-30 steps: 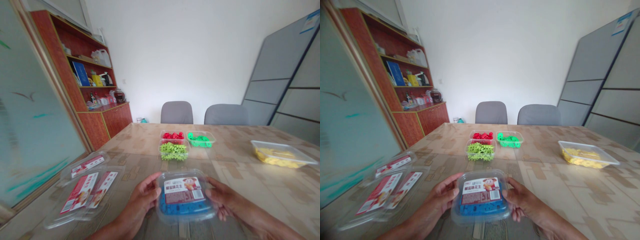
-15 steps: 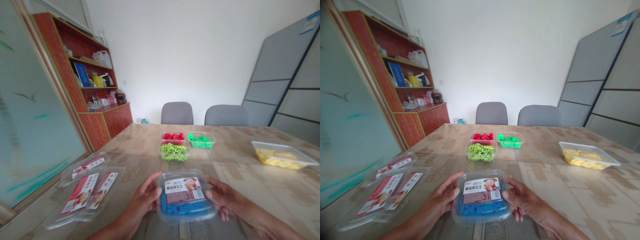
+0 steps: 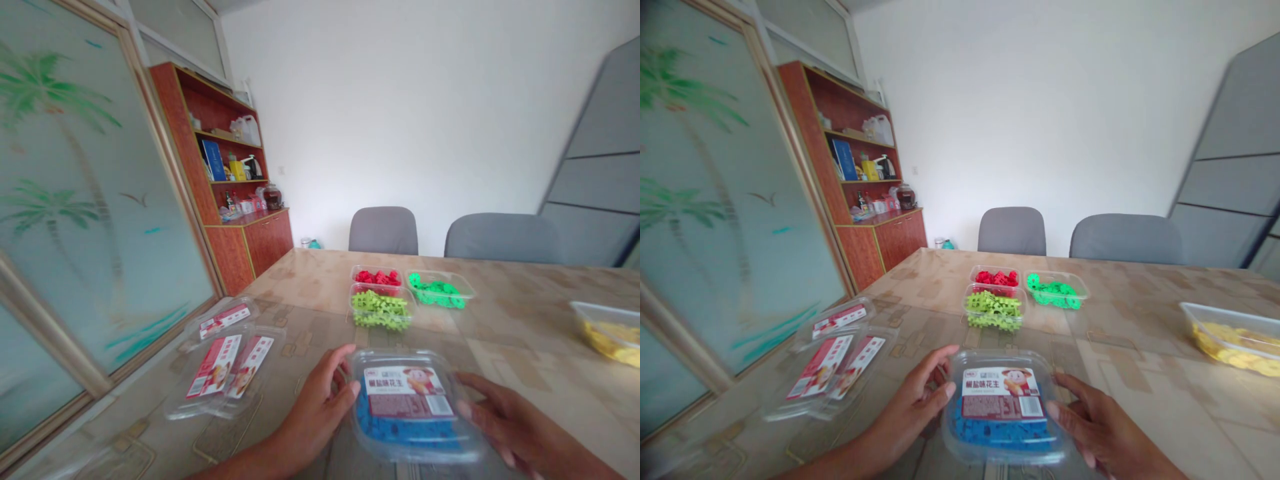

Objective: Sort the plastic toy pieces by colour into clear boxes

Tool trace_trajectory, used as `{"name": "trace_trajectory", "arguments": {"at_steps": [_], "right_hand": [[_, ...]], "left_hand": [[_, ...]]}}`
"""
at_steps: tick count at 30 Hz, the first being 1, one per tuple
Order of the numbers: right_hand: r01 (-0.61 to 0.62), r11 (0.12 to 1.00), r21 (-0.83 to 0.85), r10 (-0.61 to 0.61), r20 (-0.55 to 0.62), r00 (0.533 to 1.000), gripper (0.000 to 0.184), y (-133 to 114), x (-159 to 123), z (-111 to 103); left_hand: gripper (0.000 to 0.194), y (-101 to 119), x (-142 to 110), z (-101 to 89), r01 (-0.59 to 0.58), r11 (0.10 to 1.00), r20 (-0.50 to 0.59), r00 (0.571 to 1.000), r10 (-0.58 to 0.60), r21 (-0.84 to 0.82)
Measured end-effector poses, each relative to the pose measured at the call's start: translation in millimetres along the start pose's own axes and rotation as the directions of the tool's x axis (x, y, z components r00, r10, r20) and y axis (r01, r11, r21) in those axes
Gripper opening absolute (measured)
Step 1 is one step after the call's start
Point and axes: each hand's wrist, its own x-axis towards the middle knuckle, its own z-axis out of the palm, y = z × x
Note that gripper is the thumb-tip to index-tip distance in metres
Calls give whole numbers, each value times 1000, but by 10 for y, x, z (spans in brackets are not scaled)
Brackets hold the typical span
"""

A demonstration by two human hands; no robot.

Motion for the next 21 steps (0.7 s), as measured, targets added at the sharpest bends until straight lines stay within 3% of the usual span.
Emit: {"name": "trace_trajectory", "arguments": {"at_steps": [6,13,18,21], "right_hand": [[24,1000,16,-23,-53,998,71,9,21,40],[56,998,22,-54,-61,997,65,-66,9,73],[74,997,27,-72,-68,995,65,-48,11,82],[76,997,3,-76,-95,993,65,-27,30,69]], "left_hand": [[41,67,17,-89,-53,994,-25,998,56,96],[43,60,30,-217,-34,999,12,999,34,35],[39,32,-121,-378,-32,988,-27,999,36,153],[50,37,-262,-441,-58,982,-3,998,60,181]]}}
